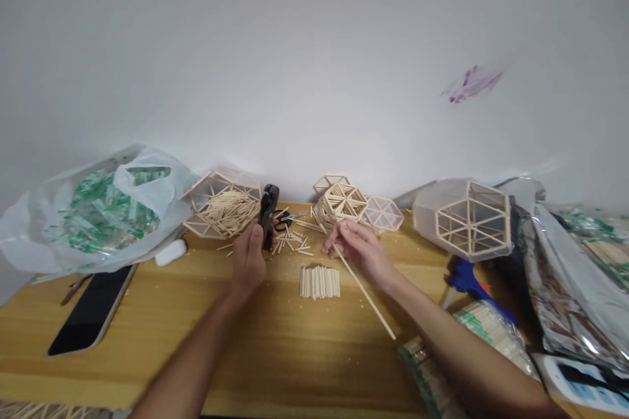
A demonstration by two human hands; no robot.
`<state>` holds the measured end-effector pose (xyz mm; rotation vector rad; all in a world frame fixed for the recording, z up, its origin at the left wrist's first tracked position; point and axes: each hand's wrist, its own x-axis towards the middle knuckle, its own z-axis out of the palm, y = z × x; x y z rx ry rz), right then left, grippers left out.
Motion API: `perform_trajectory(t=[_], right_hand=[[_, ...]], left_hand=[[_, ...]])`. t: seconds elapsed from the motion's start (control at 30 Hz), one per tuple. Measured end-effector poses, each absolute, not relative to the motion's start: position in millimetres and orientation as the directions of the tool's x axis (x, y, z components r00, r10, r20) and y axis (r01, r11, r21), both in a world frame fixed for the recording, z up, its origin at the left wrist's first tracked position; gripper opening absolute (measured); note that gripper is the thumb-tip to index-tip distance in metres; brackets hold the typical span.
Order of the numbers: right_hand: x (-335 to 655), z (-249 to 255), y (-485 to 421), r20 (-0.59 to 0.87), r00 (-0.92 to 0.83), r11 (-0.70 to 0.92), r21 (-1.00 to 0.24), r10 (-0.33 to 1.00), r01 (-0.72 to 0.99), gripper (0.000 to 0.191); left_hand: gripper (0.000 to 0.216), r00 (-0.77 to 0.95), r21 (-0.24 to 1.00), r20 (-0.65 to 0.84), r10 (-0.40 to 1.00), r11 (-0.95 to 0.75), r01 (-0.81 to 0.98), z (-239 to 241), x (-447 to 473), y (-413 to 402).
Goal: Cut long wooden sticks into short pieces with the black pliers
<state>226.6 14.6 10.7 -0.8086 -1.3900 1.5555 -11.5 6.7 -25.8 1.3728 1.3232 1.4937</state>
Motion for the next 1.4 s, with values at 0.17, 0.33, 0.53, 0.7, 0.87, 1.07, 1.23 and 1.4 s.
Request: perform_trajectory(t=[0.17,0.33,0.53,0.7,0.87,1.07,1.23,1.4], right_hand=[[226,13,16,-0.002,-0.368,-0.115,-0.951,0.93,-0.286,0.03],[224,11,14,-0.04,-0.314,-0.097,-0.981,0.948,-0.167,0.026],[222,8,15,-0.058,-0.303,-0.138,-0.958,0.951,-0.251,0.032],[223,3,16,-0.045,-0.314,-0.132,-0.956,0.948,-0.262,0.031],[224,3,17,-0.047,-0.33,-0.126,-0.967,0.943,-0.224,0.031],[224,4,16,-0.044,-0.339,-0.129,-0.964,0.94,-0.234,0.032],[223,7,16,-0.051,-0.333,-0.137,-0.961,0.941,-0.239,0.034],[223,8,15,-0.06,-0.34,-0.144,-0.964,0.938,-0.226,0.034]], left_hand=[[0.045,-0.016,0.802,0.35,0.937,-0.291,0.521,-19,-10,2],[0.034,0.17,0.637,0.38,0.909,-0.391,0.665,-18,-4,-1],[0.033,0.272,0.585,0.332,0.904,-0.423,0.692,-20,3,-5],[0.031,0.292,0.603,0.318,0.902,-0.43,0.672,-19,4,-7],[0.029,0.3,0.593,0.328,0.896,-0.442,0.673,-16,6,-9],[0.029,0.294,0.586,0.334,0.896,-0.441,0.68,-18,6,-9],[0.031,0.303,0.579,0.329,0.894,-0.444,0.684,-18,6,-9],[0.032,0.304,0.556,0.331,0.893,-0.445,0.702,-15,6,-9]])
